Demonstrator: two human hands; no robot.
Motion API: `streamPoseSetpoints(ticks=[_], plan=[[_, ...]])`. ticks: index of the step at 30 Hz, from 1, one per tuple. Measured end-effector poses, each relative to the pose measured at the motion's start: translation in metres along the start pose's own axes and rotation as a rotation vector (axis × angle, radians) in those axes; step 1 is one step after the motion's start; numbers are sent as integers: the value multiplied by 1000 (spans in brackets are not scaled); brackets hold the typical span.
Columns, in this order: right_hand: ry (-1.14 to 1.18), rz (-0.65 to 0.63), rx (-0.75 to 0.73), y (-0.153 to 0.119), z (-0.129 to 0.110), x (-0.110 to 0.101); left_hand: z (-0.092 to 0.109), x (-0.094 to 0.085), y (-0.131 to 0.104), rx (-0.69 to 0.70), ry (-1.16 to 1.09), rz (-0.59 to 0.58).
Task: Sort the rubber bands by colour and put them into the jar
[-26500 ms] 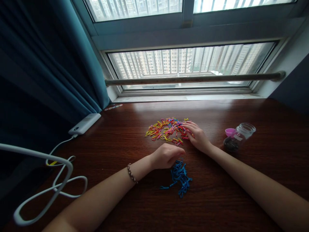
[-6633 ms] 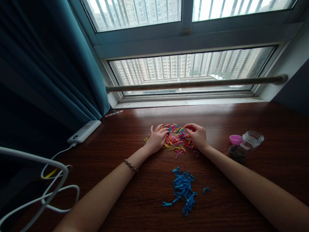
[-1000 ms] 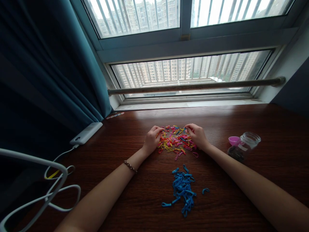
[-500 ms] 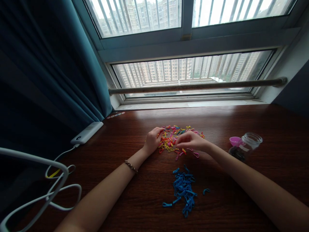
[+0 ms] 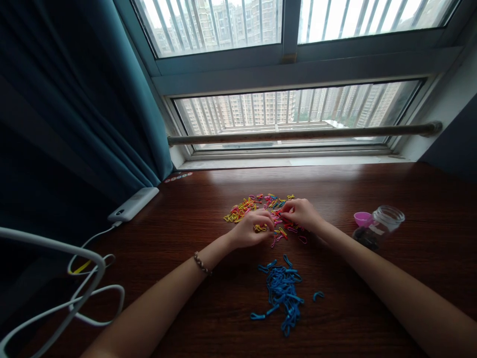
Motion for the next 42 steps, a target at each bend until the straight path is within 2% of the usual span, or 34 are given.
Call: streamPoseSetpoints(ticks=[3,5,7,10,12,15,18,24,27,29,32,35,37,40,41,42], plan=[[-110,-12,-9,-3,-5,0,22,15,0,93,-16,-225],[-164,-15,-22,-4,-8,-1,25,19,0,119,9,-288],[-195,-34,-38,-4,-10,0,16,14,2,94,100,-214],[-212,-61,-56,-4,-12,3,-15,-6,3,-23,363,72],[-216,-55,-58,-4,-13,5,-38,-15,1,-105,538,172],[-206,-22,-36,-3,-13,6,-67,-20,-2,-230,633,164],[-146,51,10,-1,-11,4,-78,-19,-4,-289,634,136],[45,180,7,-3,-12,-4,-81,-20,-3,-319,600,163],[129,214,-5,-2,-15,-9,-79,-21,-3,-305,585,169],[269,196,13,-1,-15,-12,-78,-23,-3,-290,556,191],[629,13,56,2,-16,-12,-79,-31,-5,-252,468,293],[859,-291,47,-2,-25,-11,-84,-40,-9,-214,359,435],[868,-571,-14,-11,-35,-11,-88,-44,-12,-226,302,508],[780,-1076,-151,-32,-53,-11,-93,-47,-17,-273,254,578],[747,-1170,-185,-37,-56,-12,-93,-47,-18,-282,243,595],[723,-1179,-199,-37,-57,-12,-93,-48,-18,-285,232,611]])
Point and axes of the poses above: each hand's wrist, its own y-axis towards the middle knuckle, its own x-axis out of the palm, z = x × y, the point moved 4 cm from there along y, towards the middle knuckle, and after that the axes turned 7 degrees about -y, right-handed, at the moved point
